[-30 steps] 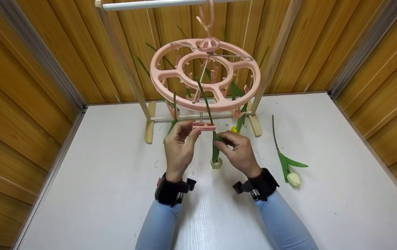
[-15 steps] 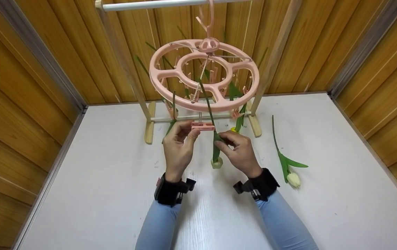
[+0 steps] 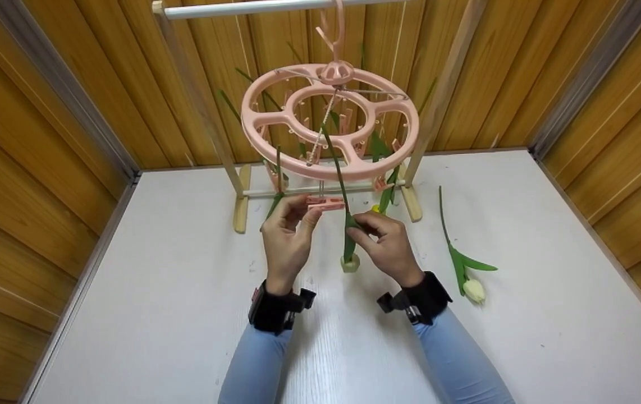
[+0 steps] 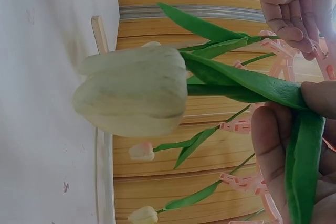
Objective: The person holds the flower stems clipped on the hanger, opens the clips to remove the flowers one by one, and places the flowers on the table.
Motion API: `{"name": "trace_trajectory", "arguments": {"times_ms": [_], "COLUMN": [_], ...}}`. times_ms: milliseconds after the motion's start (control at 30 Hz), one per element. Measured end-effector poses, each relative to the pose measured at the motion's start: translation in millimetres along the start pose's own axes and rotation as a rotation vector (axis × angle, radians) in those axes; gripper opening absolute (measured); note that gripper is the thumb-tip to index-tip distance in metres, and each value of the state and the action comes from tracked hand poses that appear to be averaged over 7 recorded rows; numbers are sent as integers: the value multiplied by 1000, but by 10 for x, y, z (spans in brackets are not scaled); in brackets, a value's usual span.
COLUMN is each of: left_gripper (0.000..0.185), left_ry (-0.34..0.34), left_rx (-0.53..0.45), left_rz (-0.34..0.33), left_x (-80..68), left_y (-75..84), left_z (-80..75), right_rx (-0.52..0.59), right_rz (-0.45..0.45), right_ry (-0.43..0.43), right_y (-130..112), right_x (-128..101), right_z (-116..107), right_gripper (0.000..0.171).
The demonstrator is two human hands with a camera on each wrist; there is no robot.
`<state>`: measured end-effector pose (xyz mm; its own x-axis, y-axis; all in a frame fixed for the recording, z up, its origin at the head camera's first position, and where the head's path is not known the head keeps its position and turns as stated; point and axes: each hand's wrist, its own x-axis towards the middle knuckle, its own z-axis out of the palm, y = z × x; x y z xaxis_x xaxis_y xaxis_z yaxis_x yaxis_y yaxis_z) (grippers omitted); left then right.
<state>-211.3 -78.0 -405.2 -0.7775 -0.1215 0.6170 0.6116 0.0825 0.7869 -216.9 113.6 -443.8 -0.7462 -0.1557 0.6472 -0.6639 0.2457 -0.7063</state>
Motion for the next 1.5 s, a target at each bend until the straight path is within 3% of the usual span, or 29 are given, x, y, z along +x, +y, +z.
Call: {"name": "trace_trajectory", "arguments": {"times_ms": [433,1067,1500], "left_gripper": [25,35,44], "left_ry": [-9,46,66], "left_rx": [-60,-36,-31], "left_rz": [46,29,8], "left_x": [7,41,61], "left_y": [-20,-24,-38], "left_z": [-9,-22,-67], "right_rx": [0,19,-39], "right_rz": [15,34,70], "right_ry": [-5,-53,-86], "right_y": [7,33,10], "right_x": [1,28,17], "right_z": [-5,-122,-235], "right_gripper": [14,13,15]}}
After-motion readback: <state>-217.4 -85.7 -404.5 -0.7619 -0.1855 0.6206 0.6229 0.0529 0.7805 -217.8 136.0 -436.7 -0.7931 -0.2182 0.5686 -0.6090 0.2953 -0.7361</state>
